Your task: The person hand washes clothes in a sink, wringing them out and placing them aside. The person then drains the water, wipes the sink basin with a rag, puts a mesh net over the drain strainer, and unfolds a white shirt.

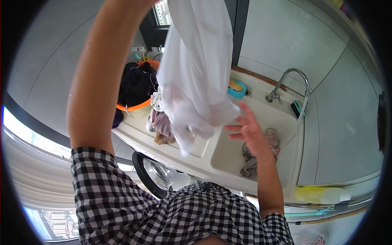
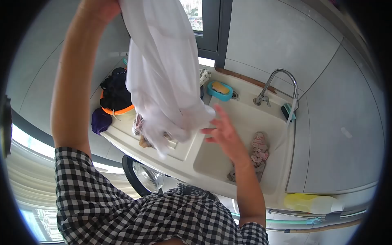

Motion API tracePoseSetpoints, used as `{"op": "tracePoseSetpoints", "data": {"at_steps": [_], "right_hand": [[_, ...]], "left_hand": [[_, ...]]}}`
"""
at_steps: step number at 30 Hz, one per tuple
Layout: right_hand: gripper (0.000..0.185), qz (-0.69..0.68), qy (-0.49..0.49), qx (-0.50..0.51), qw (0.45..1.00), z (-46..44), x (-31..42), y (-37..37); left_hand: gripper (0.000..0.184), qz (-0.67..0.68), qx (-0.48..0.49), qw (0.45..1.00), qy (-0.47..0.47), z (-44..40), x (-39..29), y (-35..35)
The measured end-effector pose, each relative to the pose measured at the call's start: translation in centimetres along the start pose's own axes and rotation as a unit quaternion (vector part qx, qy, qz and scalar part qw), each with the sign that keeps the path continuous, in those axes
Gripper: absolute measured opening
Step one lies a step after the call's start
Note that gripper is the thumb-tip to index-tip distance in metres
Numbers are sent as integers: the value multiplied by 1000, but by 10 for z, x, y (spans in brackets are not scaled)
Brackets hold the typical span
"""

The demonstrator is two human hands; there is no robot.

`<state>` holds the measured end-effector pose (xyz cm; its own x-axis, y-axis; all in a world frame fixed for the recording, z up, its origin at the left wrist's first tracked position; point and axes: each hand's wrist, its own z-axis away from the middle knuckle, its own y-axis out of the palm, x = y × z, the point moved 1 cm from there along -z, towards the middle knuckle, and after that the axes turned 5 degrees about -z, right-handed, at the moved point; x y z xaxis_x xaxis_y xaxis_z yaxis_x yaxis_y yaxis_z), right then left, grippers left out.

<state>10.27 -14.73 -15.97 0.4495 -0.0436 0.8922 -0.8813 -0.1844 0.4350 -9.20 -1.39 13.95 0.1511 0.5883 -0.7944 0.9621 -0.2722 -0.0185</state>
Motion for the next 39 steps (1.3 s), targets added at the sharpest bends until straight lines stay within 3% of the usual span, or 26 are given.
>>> {"op": "tracePoseSetpoints", "data": {"at_steps": [1,4,7,9,13,19,22,28,29,32,34,36,37,39], "right_hand": [[52,-25,-1,24,999,-10,3,20],[44,203,-10,-23,979,-37,-14,33],[38,103,-25,-127,986,-45,3,4],[34,-8,-110,-163,980,-38,31,-32],[42,-15,-219,-236,947,-16,88,-76],[41,21,-305,-230,924,8,168,-57],[41,6,-302,-193,934,4,176,-76],[41,5,-328,-226,917,-6,218,-66],[43,23,-328,-225,917,-10,219,-68],[51,92,-302,-211,925,-36,213,-86],[56,149,-257,-192,935,-53,179,-130],[62,366,-166,-334,852,-44,137,-114],[60,465,-132,-286,828,-33,107,-124],[42,488,-33,-167,856,-15,15,-132]], "left_hand": [[30,12,-12,999,-30,4,6,4],[32,24,-18,993,-110,18,17,1],[33,17,-14,990,-140,10,54,-39],[32,2,-36,988,-149,15,60,-64],[30,-59,-54,984,-157,48,53,-100],[29,-107,-13,987,-118,50,33,-84],[32,-107,-9,988,-114,53,30,-91],[37,-74,32,993,-89,25,9,-64],[36,-66,45,994,-81,23,8,-52],[37,-62,-41,992,-98,20,34,-26],[41,-53,-61,982,-173,-13,110,-43],[59,-127,-68,968,-206,3,160,-37],[43,-237,-72,956,-158,7,202,-48],[47,-298,-62,951,-59,55,229,-40]]}}
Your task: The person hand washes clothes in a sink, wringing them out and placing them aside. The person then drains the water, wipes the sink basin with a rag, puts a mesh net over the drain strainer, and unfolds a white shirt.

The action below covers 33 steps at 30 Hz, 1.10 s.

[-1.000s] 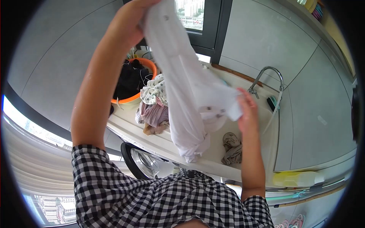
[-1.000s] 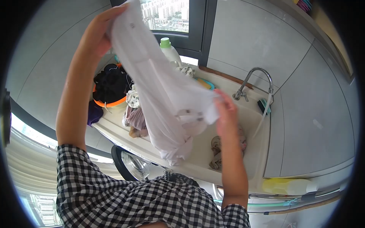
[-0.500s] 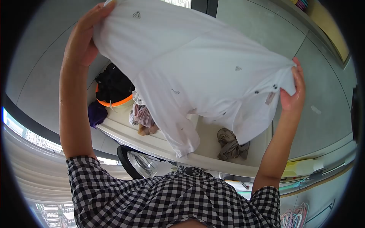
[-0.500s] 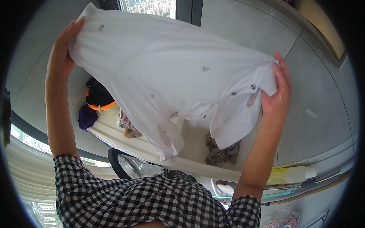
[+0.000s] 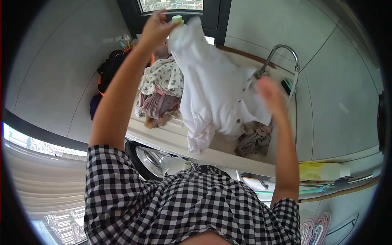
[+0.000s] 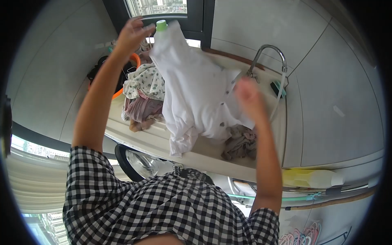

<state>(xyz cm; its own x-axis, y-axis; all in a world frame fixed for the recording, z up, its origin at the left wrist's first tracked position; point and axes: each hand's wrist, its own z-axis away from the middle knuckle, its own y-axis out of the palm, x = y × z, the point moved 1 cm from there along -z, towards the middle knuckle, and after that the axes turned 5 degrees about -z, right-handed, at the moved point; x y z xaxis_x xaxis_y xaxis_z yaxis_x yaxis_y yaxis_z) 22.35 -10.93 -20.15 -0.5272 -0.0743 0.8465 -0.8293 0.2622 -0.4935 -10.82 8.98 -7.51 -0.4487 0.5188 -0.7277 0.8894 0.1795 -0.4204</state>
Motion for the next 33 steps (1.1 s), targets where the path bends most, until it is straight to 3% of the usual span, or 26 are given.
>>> {"op": "tracePoseSetpoints", "data": {"at_steps": [1,2,3,4,5,6,8,10,12,15,16,19,21,23,24,26,27,29,30,33], "right_hand": [[33,-63,28,154,986,21,-39,41],[34,-58,-25,241,968,53,-45,80],[39,-29,59,346,936,73,-28,103],[44,-83,69,365,925,98,-33,126],[40,-63,13,365,929,113,-40,148],[36,-42,-45,364,930,121,-40,163],[29,19,-38,306,951,131,-31,178],[22,58,-50,256,964,136,-26,184],[16,78,-84,219,969,135,-25,185],[14,-87,3,208,974,124,-26,178],[15,-162,53,202,964,121,-26,172],[18,-404,185,154,883,100,14,138],[21,-586,243,81,769,84,42,118],[24,-607,174,121,766,68,54,84],[27,-616,138,138,763,63,61,67],[33,-289,45,159,943,60,95,33],[36,-104,-2,160,982,59,104,22],[37,30,-20,124,992,53,86,14],[38,96,-28,104,990,52,77,11],[34,-60,-128,122,982,56,70,1]], "left_hand": [[47,2,83,996,-32,20,35,13],[46,5,164,984,-62,41,68,24],[45,-35,162,986,11,78,72,30],[40,-43,238,964,-108,113,33,22],[36,-35,244,966,-72,145,52,30],[33,-58,285,949,-125,175,51,29],[34,-73,335,936,-84,233,69,31],[40,-70,429,893,-120,280,72,31],[44,-122,421,890,-127,318,61,31],[39,-183,272,942,-66,333,40,41],[36,-156,263,948,-91,331,40,47],[31,-71,230,960,-142,310,43,62],[29,-15,204,969,-138,275,23,57],[26,-29,177,981,-77,237,-1,49],[25,131,192,959,-161,219,-15,47],[24,432,210,820,-311,189,-43,48],[25,470,245,790,-308,179,-53,47],[27,539,312,723,-300,167,-70,46],[28,535,317,720,-307,165,-77,48],[35,527,307,710,-351,164,-95,51]]}}
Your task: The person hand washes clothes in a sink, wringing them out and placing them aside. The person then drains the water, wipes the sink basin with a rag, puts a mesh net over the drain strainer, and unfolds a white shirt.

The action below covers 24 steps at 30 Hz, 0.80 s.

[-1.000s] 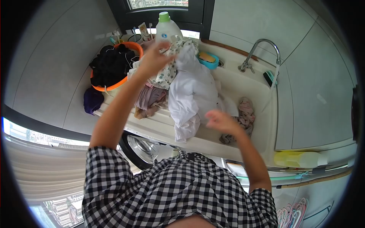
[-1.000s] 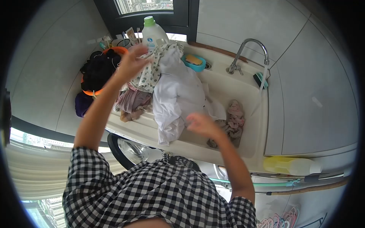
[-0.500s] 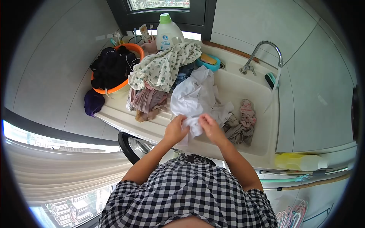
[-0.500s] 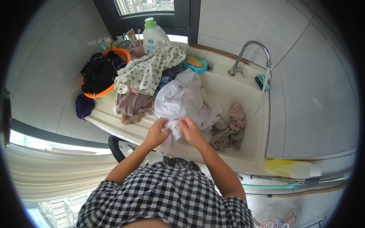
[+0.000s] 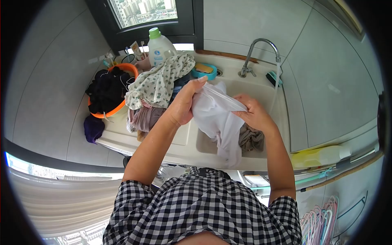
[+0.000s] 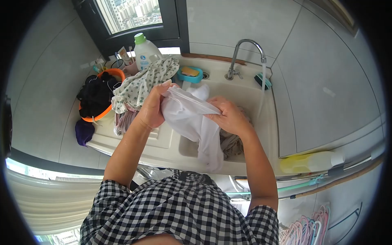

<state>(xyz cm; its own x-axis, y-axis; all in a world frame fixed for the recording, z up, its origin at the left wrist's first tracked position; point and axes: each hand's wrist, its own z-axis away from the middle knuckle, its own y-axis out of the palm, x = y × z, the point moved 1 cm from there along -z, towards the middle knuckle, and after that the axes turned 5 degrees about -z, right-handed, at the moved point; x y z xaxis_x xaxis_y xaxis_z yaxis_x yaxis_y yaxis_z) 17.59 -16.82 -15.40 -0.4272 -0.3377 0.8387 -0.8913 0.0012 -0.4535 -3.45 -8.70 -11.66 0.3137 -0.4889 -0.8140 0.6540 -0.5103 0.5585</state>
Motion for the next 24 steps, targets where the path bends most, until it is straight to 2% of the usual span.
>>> {"op": "tracePoseSetpoints", "data": {"at_steps": [1,3,4,6,8,11,12,14,16,18,19,22,24], "right_hand": [[32,-43,71,27,996,4,2,-2],[30,-132,208,78,966,12,10,-6],[29,-180,197,48,963,13,9,-8],[32,-274,171,-9,946,16,3,-10],[29,-284,199,-35,937,19,-4,-13],[23,-235,210,-65,947,20,3,-11],[21,-207,208,-73,953,18,9,-9],[19,-200,210,-78,954,16,20,-7],[19,-210,209,-87,951,14,23,-1],[20,-236,201,-105,945,13,18,9],[20,-250,204,-103,941,12,13,16],[23,-262,209,-95,937,11,15,34],[24,-250,198,-142,937,11,11,31]], "left_hand": [[33,-140,1,990,25,-2,-1,-3],[30,-409,6,909,76,-10,-1,-11],[27,-460,7,882,103,-13,0,-11],[23,-467,35,874,133,-20,9,-24],[23,-495,58,851,165,-25,21,-40],[24,-461,18,868,182,-29,43,-51],[30,-465,-17,865,187,-32,51,-59],[35,-490,-164,824,234,-32,65,-67],[46,-395,-268,870,122,-13,63,-50],[40,-229,-128,964,-51,5,60,-29],[38,-138,-54,979,-139,9,63,-23],[29,-333,23,942,21,-8,89,-22],[25,-298,6,952,66,-7,94,-30]]}}
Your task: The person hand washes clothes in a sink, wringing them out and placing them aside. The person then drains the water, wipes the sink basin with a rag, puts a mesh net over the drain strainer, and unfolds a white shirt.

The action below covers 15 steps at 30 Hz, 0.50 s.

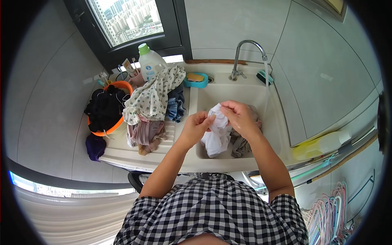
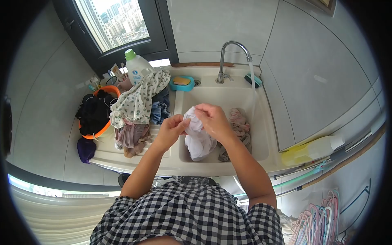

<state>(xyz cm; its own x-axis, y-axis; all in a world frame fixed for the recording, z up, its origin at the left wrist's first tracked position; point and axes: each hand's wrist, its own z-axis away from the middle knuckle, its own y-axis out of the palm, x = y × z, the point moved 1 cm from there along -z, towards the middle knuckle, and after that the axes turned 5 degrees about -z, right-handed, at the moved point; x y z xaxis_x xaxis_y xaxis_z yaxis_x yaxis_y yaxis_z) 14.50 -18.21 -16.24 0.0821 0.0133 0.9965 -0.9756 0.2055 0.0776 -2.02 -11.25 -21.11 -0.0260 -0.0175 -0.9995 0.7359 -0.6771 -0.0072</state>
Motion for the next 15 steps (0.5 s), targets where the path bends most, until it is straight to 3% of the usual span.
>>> {"op": "tracePoseSetpoints", "data": {"at_steps": [2,5,8,11,13,15], "right_hand": [[25,-49,-26,-63,996,-3,-10,-16],[22,-214,-51,-165,961,-13,-41,-77],[22,-337,2,-243,910,9,-18,-124],[37,-269,-66,-226,934,22,-23,-168],[55,-41,-96,-173,979,24,-9,-147],[76,163,-153,-111,968,14,-22,-118]], "left_hand": [[22,-9,-61,998,9,0,5,-10],[21,298,-130,945,-20,7,-1,-51],[23,342,-163,925,19,8,-26,-94],[27,298,-118,944,74,9,-68,-102],[29,229,-67,965,110,5,-93,-81],[34,236,-14,966,107,4,-108,-50]]}}
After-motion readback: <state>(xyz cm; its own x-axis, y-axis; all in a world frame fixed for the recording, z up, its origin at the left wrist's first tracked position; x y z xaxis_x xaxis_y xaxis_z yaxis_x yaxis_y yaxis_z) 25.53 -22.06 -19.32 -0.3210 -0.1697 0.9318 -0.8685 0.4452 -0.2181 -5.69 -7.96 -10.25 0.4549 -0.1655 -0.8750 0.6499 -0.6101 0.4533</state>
